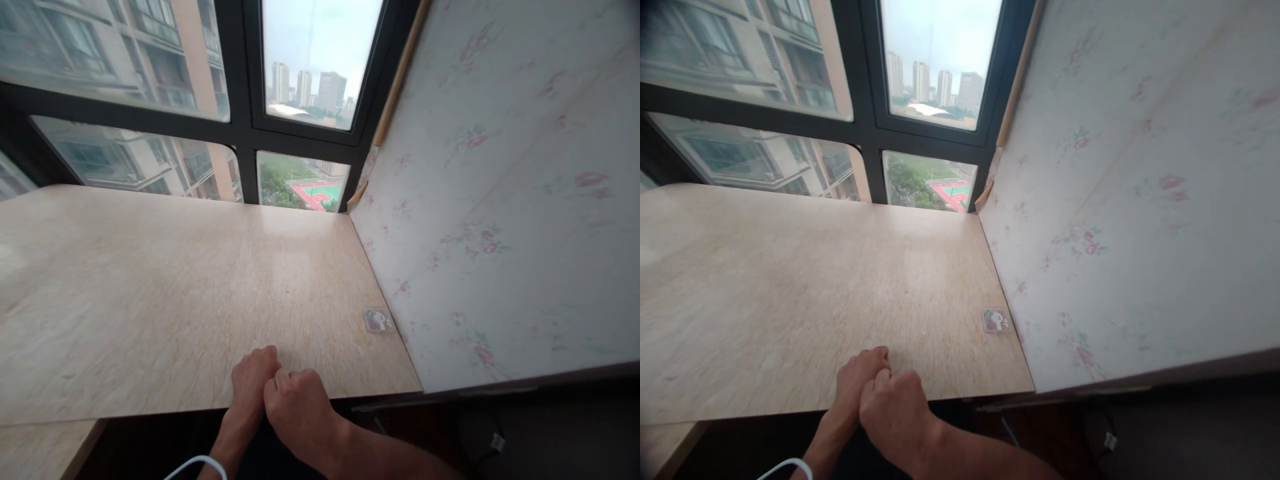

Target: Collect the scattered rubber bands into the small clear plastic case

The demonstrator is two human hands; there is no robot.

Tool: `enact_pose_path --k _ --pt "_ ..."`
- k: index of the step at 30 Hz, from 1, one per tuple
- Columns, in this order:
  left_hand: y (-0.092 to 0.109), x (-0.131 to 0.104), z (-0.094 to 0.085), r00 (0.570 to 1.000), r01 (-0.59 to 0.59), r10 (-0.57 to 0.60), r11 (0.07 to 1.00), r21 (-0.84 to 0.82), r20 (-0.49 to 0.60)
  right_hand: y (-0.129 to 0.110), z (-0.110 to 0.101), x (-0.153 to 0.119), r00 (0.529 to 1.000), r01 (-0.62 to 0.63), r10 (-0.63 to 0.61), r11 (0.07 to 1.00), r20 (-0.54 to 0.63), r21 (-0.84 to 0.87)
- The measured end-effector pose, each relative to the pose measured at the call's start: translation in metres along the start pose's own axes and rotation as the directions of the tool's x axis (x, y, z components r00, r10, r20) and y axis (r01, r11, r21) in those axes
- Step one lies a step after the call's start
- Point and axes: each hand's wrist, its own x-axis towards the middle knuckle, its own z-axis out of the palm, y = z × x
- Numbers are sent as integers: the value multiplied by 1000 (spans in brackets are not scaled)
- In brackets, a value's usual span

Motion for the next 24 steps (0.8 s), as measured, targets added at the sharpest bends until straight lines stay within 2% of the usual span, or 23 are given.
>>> enact_pose_path --k 8,13,18,21,24 --pt "0 -2 -5 998 -12 10 999 33 59 1 2 2 999 -43 45 996 -30 78" --pt "3 -4 -7 998 -16 13 999 47 63 7 10 1 996 -24 35 992 -87 127" --pt "2 -4 -7 998 -28 24 998 58 59 12 11 -1 996 -29 42 988 -78 154" --pt "3 -4 -6 998 -29 26 998 55 50 20 9 -5 993 -69 85 981 -83 180" --pt "3 -2 -5 999 16 -18 999 50 46 39 8 -12 976 -180 201 961 -86 209"
